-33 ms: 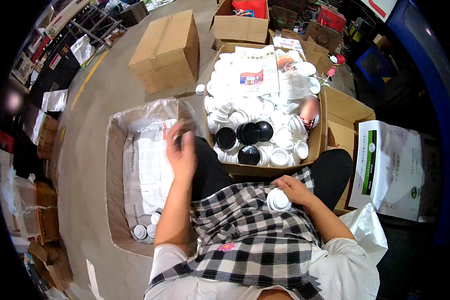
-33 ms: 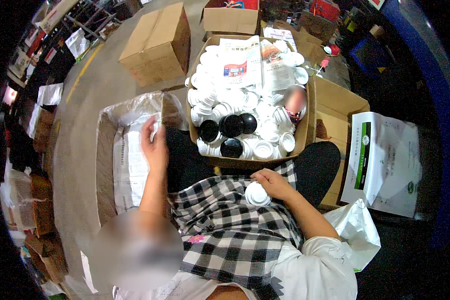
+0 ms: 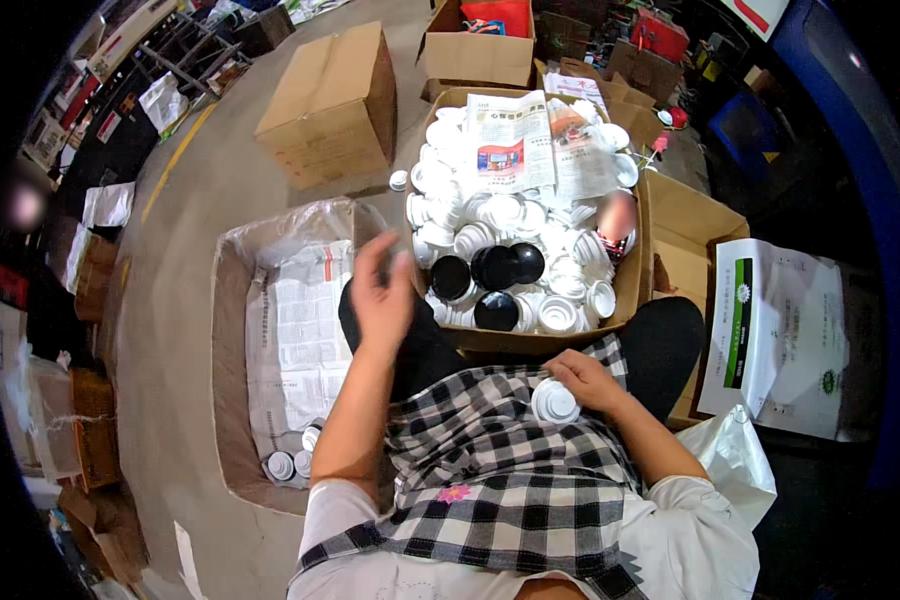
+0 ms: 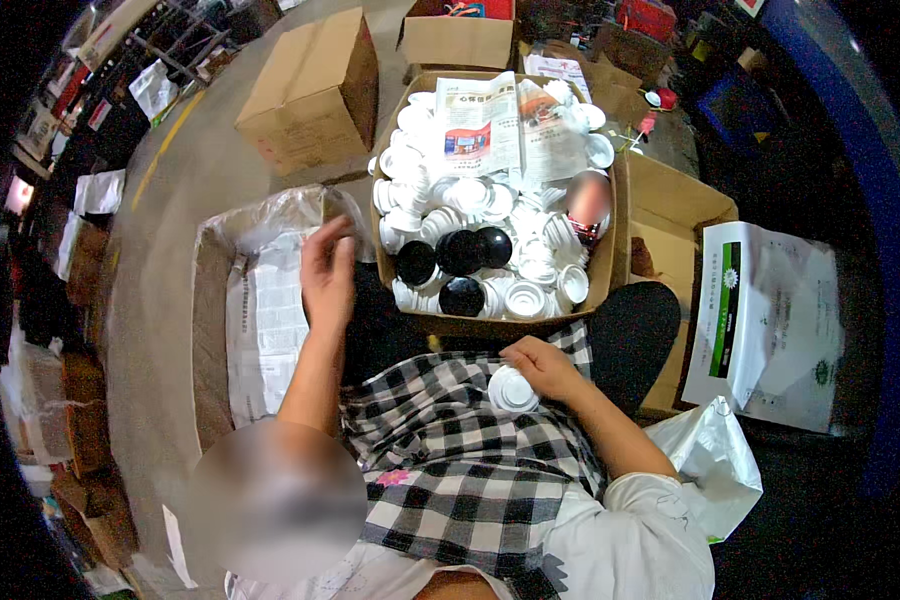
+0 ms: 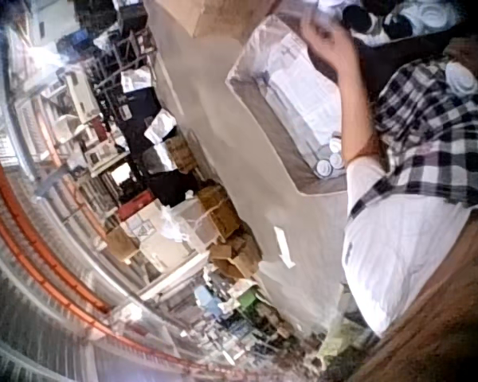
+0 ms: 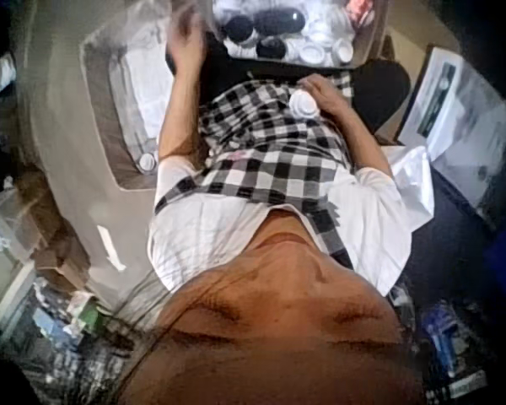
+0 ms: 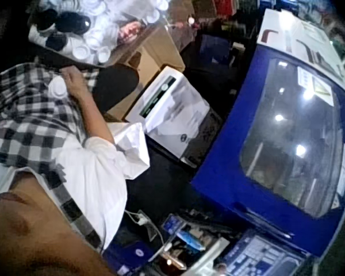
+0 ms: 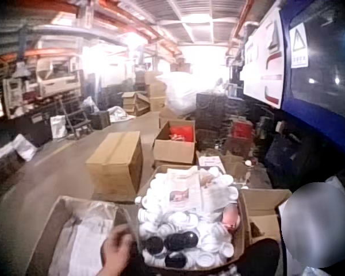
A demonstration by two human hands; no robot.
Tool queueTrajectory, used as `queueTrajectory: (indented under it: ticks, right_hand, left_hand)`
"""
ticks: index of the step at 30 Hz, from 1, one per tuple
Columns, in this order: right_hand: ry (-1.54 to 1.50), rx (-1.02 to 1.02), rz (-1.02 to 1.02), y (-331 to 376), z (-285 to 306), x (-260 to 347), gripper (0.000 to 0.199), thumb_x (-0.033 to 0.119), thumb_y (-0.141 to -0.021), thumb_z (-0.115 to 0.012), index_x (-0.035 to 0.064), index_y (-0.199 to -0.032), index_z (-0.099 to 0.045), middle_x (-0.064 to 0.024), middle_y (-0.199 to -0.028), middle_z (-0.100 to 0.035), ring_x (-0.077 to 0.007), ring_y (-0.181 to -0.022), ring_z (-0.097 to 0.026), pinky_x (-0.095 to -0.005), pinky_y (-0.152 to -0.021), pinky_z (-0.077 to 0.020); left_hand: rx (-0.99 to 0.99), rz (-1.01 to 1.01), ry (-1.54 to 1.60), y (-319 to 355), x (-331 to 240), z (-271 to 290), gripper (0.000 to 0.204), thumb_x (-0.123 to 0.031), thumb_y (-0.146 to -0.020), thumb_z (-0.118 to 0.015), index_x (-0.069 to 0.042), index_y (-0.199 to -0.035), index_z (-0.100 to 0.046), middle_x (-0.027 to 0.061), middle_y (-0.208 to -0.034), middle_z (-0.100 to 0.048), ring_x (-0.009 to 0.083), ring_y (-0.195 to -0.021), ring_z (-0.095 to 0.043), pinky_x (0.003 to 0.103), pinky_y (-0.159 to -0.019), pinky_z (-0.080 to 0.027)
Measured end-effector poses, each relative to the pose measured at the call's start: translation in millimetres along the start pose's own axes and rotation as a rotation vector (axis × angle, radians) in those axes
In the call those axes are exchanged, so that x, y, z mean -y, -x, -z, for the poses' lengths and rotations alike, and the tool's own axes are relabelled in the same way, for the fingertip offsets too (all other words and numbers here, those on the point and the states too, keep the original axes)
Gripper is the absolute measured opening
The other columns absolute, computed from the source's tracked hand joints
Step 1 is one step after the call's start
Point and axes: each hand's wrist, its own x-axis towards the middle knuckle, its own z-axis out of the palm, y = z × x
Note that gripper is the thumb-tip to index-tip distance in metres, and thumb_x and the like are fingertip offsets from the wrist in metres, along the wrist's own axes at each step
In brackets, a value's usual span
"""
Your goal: The person sits on the floor and repeatedly picks up white plastic containers and black lids, then presses the lids onto the containers. The assembled containers are placed into a nearby cardboard box.
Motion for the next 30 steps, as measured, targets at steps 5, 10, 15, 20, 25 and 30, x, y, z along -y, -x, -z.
queueTrajectory:
  ticks: [5, 10, 15, 20, 25, 30]
  right_hand:
    - [-0.201, 0.037, 0.036, 6.4, 0.4, -19.5, 0.026, 0.024, -0.088, -0.050, 0.0025, -0.095, -0.063, -0.0094, -0.090, -0.063, -0.0222, -0.085, -0.058, -0.0322, -0.075, -0.0453]
    - [0.232, 0.150, 0.174, 18.7, 15.5, -5.9, 0.055, 0.035, -0.071, -0.068, 0.0036, -0.113, -0.054, -0.0140, -0.112, -0.054, -0.0290, -0.104, -0.051, -0.0372, -0.090, -0.0393]
    - [0.149, 0.283, 0.167, 16.0, 22.1, -1.4, 0.083, 0.035, -0.063, -0.075, 0.0028, -0.129, -0.036, -0.0170, -0.120, -0.048, -0.0317, -0.111, -0.046, -0.0386, -0.095, -0.0346]
    - [-0.040, 0.477, 0.182, 4.4, 32.4, -10.2, 0.086, 0.028, -0.062, -0.078, 0.0049, -0.132, -0.033, -0.0139, -0.127, -0.044, -0.0263, -0.117, -0.042, -0.0352, -0.099, -0.0311]
    - [-0.291, 0.264, -0.034, -0.4, 34.3, -16.9, 0.079, 0.017, -0.058, -0.079, 0.0060, -0.126, -0.040, -0.0087, -0.121, -0.049, -0.0192, -0.113, -0.044, -0.0323, -0.098, -0.0326]
    - [-1.366, -0.086, -0.048, -15.6, 49.8, -14.0, 0.064, 0.050, -0.086, -0.036, -0.0010, -0.124, -0.041, -0.0244, -0.109, -0.054, -0.0299, -0.083, -0.062, -0.0372, -0.067, -0.0527]
  left_hand:
    - [0.479, 0.052, -0.289, -11.5, 47.0, -118.2, 0.026, -0.017, -0.077, -0.062, 0.000, -0.097, -0.060, 0.0171, -0.091, -0.061, 0.0288, -0.090, -0.057, 0.036, -0.079, -0.044]
    - [0.533, 0.073, -0.830, 14.1, 94.1, -135.3, 0.040, -0.022, -0.074, -0.065, -0.003, -0.107, -0.056, 0.0155, -0.103, -0.055, 0.0336, -0.097, -0.050, 0.042, -0.081, -0.044]
    - [0.563, 0.109, -0.900, 12.7, 121.2, -136.7, 0.027, -0.018, -0.073, -0.063, -0.010, -0.099, -0.061, 0.0129, -0.093, -0.058, 0.0310, -0.087, -0.054, 0.040, -0.073, -0.047]
    - [0.415, -0.035, -0.830, 7.3, 111.7, -137.1, 0.015, -0.016, -0.073, -0.060, -0.008, -0.086, -0.062, 0.0125, -0.081, -0.060, 0.0302, -0.079, -0.057, 0.042, -0.066, -0.047]
    - [0.212, 0.114, -0.312, -4.4, 68.0, -131.0, 0.016, -0.010, -0.076, -0.057, -0.003, -0.087, -0.049, 0.0106, -0.067, -0.054, 0.0246, -0.057, -0.051, 0.036, -0.056, -0.043]
    - [0.244, 0.879, 0.754, -1.6, 58.9, -114.5, 0.016, -0.009, -0.082, -0.048, -0.008, -0.097, -0.045, 0.0067, -0.079, -0.054, 0.0171, -0.069, -0.056, 0.030, -0.060, -0.049]
